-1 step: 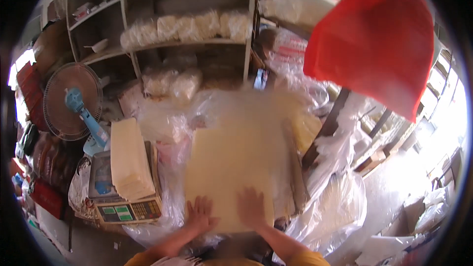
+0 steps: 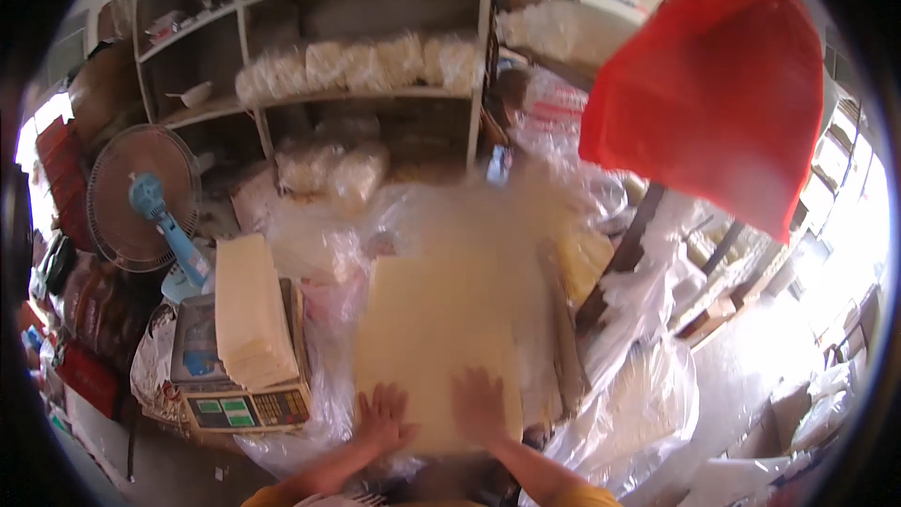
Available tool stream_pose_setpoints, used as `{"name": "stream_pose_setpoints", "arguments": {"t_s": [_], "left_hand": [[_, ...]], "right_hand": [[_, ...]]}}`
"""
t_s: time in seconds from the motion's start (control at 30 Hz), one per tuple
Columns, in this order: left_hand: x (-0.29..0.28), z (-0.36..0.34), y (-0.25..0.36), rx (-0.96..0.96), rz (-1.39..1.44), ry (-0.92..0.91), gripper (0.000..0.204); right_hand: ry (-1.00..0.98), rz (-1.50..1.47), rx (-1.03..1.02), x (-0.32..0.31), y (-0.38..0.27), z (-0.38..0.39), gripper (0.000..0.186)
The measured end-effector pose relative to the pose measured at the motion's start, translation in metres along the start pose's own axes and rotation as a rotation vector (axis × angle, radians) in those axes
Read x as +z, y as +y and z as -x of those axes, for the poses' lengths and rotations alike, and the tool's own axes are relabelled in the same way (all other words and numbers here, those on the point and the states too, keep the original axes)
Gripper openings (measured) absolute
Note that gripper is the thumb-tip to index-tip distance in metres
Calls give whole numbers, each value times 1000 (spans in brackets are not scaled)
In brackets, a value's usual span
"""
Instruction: The person counts and aligns large sheets of paper, stacks them on a pile, and then places the stack into a large plastic bag.
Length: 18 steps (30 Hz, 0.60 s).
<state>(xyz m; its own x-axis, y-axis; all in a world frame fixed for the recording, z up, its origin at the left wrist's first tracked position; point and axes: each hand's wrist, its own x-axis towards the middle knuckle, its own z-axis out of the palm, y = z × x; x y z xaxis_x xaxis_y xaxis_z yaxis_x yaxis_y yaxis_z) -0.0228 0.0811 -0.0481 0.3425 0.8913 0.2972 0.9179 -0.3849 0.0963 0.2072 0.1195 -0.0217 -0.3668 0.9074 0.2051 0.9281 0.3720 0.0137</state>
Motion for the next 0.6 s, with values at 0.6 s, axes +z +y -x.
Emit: {"name": "stream_pose_setpoints", "arguments": {"t_s": [0.6], "left_hand": [[-40, 9, 18, -20, 21, -259, 77]], "right_hand": [[58, -173, 92, -16, -8, 21, 47]]}}
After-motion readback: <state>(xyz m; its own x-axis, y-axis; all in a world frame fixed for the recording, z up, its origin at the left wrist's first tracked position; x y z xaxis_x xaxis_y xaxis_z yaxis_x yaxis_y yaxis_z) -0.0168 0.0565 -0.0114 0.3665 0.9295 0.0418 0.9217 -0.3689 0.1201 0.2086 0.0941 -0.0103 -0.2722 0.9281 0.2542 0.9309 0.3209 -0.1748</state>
